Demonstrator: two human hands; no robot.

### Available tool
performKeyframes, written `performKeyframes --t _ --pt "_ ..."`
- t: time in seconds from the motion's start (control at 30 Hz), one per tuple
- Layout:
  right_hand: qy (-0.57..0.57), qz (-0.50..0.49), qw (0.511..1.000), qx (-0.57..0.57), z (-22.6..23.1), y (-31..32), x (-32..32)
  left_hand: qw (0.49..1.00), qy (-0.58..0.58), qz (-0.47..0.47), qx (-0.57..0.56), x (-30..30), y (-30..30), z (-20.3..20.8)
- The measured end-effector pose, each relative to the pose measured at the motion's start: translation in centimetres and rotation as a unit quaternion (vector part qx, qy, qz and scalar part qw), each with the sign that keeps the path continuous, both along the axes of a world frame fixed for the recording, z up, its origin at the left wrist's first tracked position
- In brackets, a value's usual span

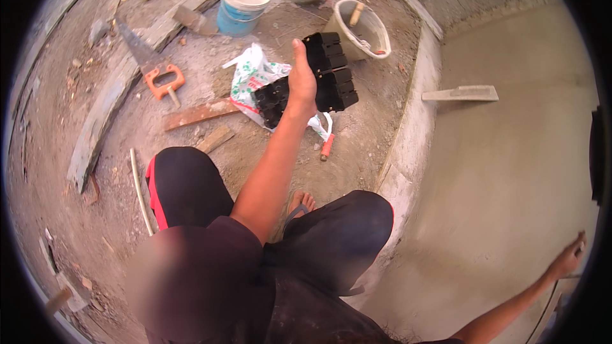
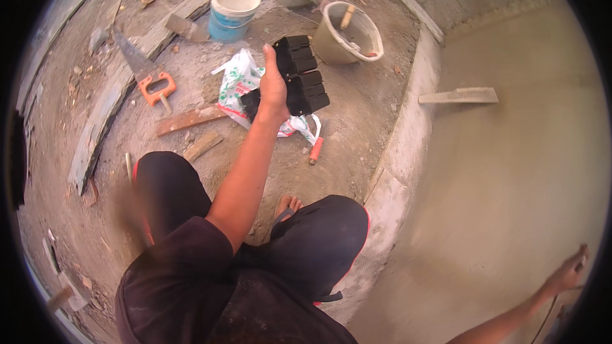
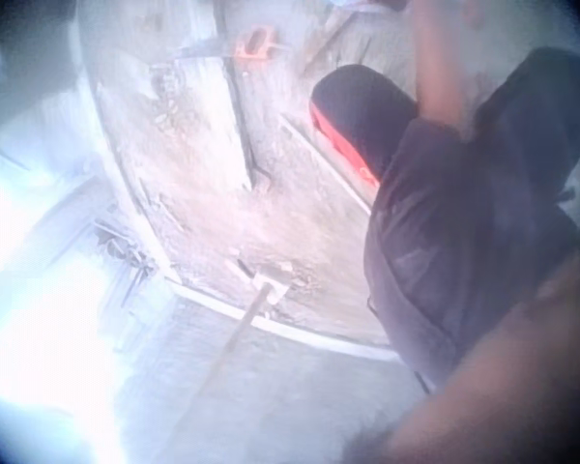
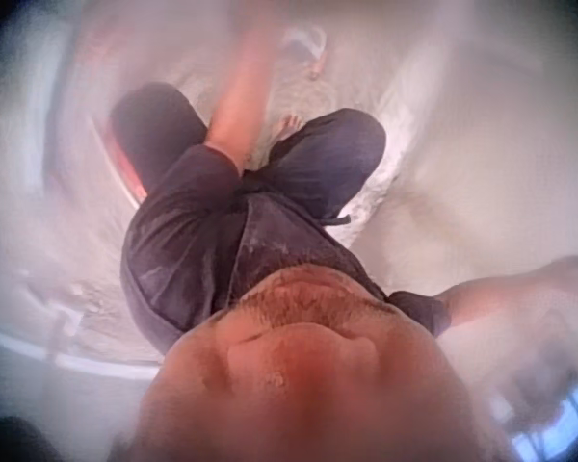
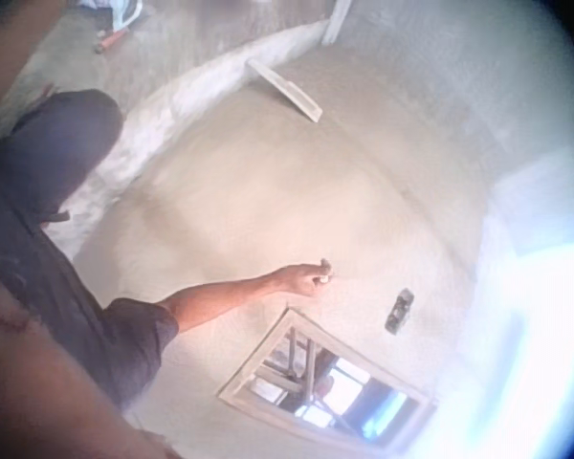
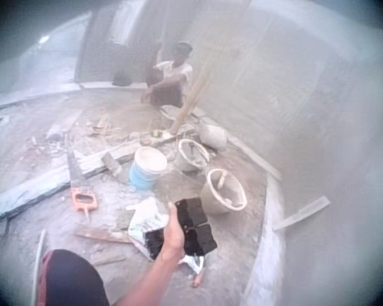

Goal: The person separates a plastic electrical junction box into sections, then uses a lighter to heat the plastic surrounding a port so they can insert a white conduit pipe.

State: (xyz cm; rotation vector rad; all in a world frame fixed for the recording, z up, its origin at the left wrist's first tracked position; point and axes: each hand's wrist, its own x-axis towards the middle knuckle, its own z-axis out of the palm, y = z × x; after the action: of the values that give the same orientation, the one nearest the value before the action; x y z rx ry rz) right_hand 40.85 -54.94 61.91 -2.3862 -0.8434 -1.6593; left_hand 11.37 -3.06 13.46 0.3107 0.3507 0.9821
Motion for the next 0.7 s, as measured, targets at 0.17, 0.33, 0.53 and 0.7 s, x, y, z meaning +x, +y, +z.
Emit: performKeyframes --t 0.17,0.33,0.53,0.7 --pt "0.206 0.218 0.931 -0.208 -19.5 29.5 -11.7 0.979 0.007 0.2 -0.035 -5.0 2.2 -0.9" --pt "0.252 0.346 0.811 -0.399 -25.2 46.6 -30.2 0.914 -0.02 0.356 -0.192 -7.7 3.9 -0.7" --pt "0.229 0.361 0.756 -0.496 -28.7 55.6 -38.5 0.899 -0.046 0.412 -0.142 -11.3 3.2 1.8" --pt "0.186 0.395 0.725 -0.533 -30.2 58.2 -41.1 0.903 -0.028 0.414 -0.11 -14.0 2.1 3.9"
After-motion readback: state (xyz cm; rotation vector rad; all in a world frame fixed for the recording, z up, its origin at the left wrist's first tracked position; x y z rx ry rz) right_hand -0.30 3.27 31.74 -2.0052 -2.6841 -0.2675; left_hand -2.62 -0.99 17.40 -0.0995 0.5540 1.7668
